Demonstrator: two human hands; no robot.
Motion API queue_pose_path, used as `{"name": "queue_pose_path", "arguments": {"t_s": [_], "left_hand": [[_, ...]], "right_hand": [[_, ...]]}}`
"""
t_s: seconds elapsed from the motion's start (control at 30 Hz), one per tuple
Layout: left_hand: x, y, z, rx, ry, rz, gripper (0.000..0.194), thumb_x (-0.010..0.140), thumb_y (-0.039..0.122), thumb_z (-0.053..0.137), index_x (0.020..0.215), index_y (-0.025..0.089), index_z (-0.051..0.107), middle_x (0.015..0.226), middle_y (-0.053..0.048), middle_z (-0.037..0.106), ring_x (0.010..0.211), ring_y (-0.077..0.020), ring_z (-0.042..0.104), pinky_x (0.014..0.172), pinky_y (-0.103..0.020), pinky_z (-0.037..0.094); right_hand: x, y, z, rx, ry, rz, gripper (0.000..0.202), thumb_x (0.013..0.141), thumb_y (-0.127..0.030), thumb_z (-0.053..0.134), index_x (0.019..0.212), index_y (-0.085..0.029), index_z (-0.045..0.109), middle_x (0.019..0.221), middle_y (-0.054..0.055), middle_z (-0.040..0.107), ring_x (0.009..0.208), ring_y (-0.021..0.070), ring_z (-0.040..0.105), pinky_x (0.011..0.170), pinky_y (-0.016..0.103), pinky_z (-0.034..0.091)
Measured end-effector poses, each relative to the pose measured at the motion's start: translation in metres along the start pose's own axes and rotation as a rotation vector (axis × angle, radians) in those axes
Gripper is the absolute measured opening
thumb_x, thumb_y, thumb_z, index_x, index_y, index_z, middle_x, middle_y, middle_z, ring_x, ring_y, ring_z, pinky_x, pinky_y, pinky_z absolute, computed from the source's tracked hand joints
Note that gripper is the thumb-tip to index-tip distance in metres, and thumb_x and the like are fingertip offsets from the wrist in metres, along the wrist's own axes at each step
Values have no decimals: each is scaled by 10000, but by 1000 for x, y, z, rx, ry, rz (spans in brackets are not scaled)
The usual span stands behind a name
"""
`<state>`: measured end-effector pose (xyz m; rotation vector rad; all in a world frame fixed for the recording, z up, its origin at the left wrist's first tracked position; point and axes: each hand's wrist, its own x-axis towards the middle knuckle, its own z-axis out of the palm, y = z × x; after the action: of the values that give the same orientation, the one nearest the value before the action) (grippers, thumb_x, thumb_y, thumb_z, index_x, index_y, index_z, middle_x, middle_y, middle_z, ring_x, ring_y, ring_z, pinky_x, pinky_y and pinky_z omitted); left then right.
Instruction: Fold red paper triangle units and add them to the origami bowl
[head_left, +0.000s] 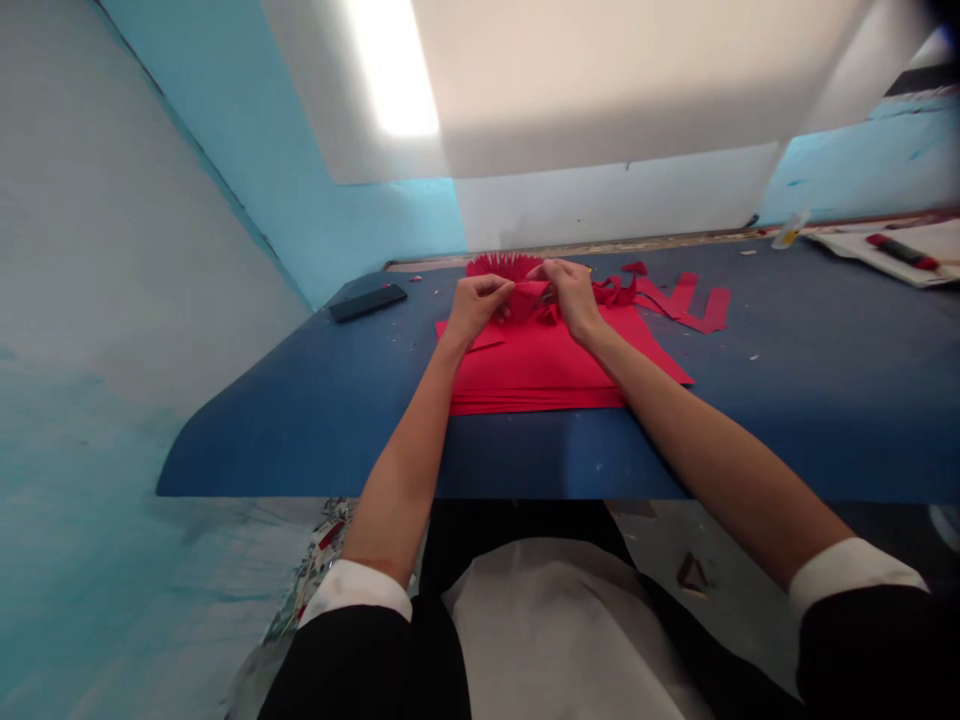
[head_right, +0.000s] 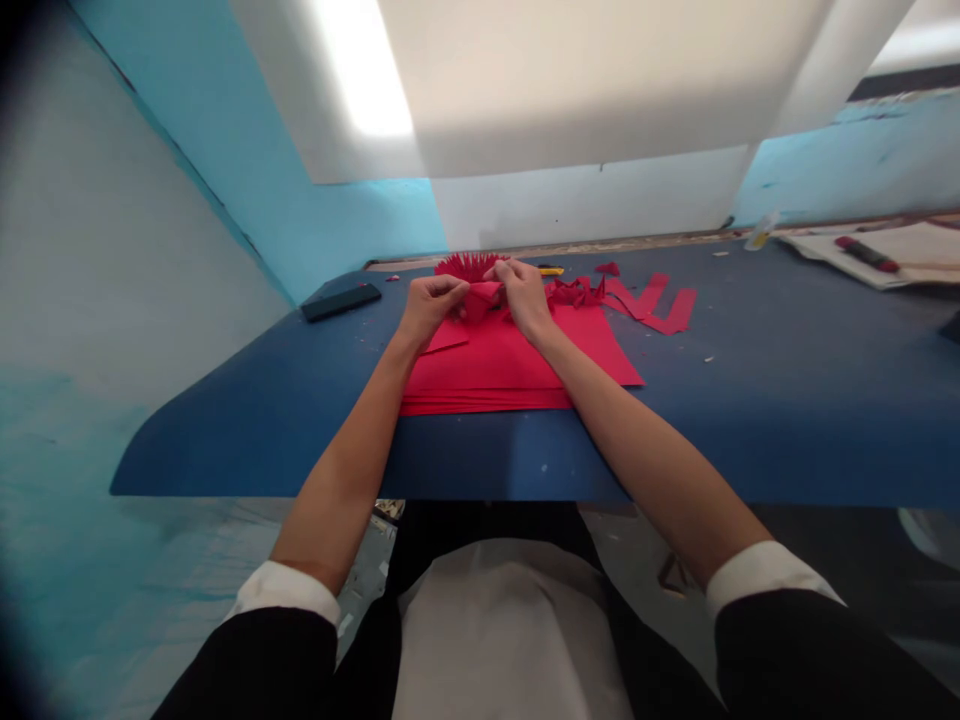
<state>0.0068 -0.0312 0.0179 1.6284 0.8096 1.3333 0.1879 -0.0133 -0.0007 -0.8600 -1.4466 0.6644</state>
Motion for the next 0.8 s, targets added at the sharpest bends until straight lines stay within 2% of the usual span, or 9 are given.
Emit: {"name": "queue_pose_path", "arguments": {"t_s": [0.1,0.17,0.27,0.37,0.63,0.8], "left_hand": [[3,-5,0,102,-87,90,278,903,332,854,720,147,756,529,13,639,463,-92,545,517,-216,422],[5,-10,-1,143,-101,117,302,892,369,861,718,147,752,525,15,636,454,-91,543,508,-215,428],[8,-15,-2,159,-95,139,319,889,411,861,746,145,757,541,9,656,467,-93,570,504,-208,444],[9,-17,-3,150,-82,134,320,883,418,868,761,146,753,553,9,671,476,-94,595,503,-198,462],[8,-15,-3,121,-86,103,326,888,409,876,763,143,735,535,18,651,450,-85,577,489,-195,461],[8,-15,-3,108,-93,106,344,874,427,889,755,148,726,543,19,649,469,-86,579,500,-198,451]], "right_hand": [[-4,-7,1,-213,-21,-69,549,874,-735,661,663,-235,581,661,22,598,710,202,581,706,363,465],[-7,-14,4,-336,-75,-17,490,899,-602,700,625,-216,572,620,2,556,671,174,534,694,346,404],[-10,-23,8,-397,-35,64,386,913,-360,716,599,-209,548,601,-18,523,642,153,488,692,336,361],[-12,-32,9,-408,-1,107,383,895,-254,729,584,-218,510,610,-22,524,643,152,481,698,332,360],[-12,-34,10,-381,-29,90,367,880,-216,749,589,-214,526,639,-8,572,679,164,525,735,335,385],[-9,-24,8,-343,1,45,356,852,-346,801,604,-222,577,620,0,602,651,173,530,700,342,403]]}}
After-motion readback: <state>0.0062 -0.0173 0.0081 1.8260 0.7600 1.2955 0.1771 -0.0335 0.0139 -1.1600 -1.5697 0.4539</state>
